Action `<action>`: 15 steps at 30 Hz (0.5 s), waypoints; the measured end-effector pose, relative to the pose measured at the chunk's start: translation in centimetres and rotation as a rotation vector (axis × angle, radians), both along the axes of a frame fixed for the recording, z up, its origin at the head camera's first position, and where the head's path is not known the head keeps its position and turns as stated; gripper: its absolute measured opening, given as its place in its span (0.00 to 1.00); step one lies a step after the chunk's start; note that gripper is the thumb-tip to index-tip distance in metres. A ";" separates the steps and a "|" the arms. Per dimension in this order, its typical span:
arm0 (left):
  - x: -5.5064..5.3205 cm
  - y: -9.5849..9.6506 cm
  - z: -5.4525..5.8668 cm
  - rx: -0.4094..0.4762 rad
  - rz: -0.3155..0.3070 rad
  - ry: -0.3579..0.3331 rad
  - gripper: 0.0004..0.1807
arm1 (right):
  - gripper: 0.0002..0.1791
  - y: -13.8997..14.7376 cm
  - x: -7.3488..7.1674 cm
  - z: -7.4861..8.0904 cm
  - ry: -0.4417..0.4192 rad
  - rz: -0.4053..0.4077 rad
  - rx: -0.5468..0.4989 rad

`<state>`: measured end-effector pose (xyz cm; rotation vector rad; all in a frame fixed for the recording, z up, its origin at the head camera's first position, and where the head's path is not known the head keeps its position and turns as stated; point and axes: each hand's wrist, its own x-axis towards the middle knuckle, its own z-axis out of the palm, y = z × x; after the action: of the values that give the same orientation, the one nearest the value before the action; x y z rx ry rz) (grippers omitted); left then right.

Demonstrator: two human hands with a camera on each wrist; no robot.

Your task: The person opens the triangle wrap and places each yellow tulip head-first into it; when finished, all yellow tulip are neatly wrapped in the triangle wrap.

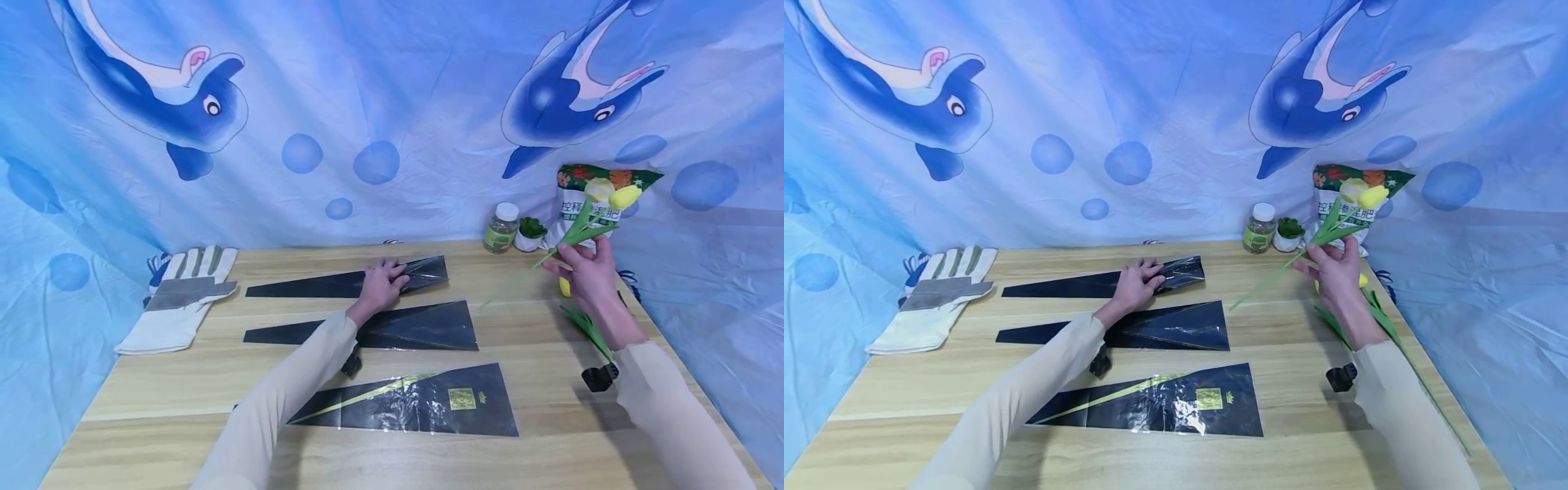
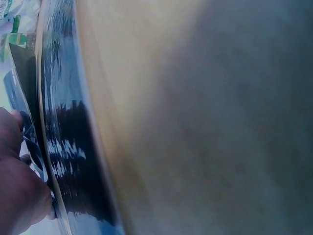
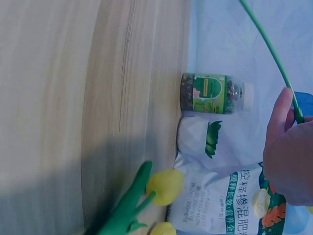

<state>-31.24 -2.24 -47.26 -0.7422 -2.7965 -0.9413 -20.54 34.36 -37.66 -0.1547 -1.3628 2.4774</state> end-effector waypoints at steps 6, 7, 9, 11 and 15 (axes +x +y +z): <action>0.0 0.0 0.1 0.016 -0.006 0.004 0.22 | 0.29 -0.8 -1.3 -0.3 -0.044 -0.148 -0.082; 0.1 0.0 0.2 0.020 -0.006 0.001 0.22 | 0.29 -1.0 -1.5 -0.4 -0.050 -0.166 -0.092; 0.1 -0.1 0.1 0.026 -0.006 -0.001 0.22 | 0.30 -1.3 -1.9 -0.6 -0.048 -0.204 -0.116; 0.1 -0.1 0.1 0.030 -0.006 -0.003 0.22 | 0.30 -1.5 -2.4 -0.7 -0.047 -0.230 -0.131; 0.1 -0.1 0.0 0.040 -0.004 -0.016 0.22 | 0.31 -1.9 -3.0 -0.8 -0.065 -0.259 -0.132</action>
<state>-31.11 -2.36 -47.25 -0.7381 -2.7822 -1.0046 -23.50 32.50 -38.51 -0.4170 -1.1226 2.3602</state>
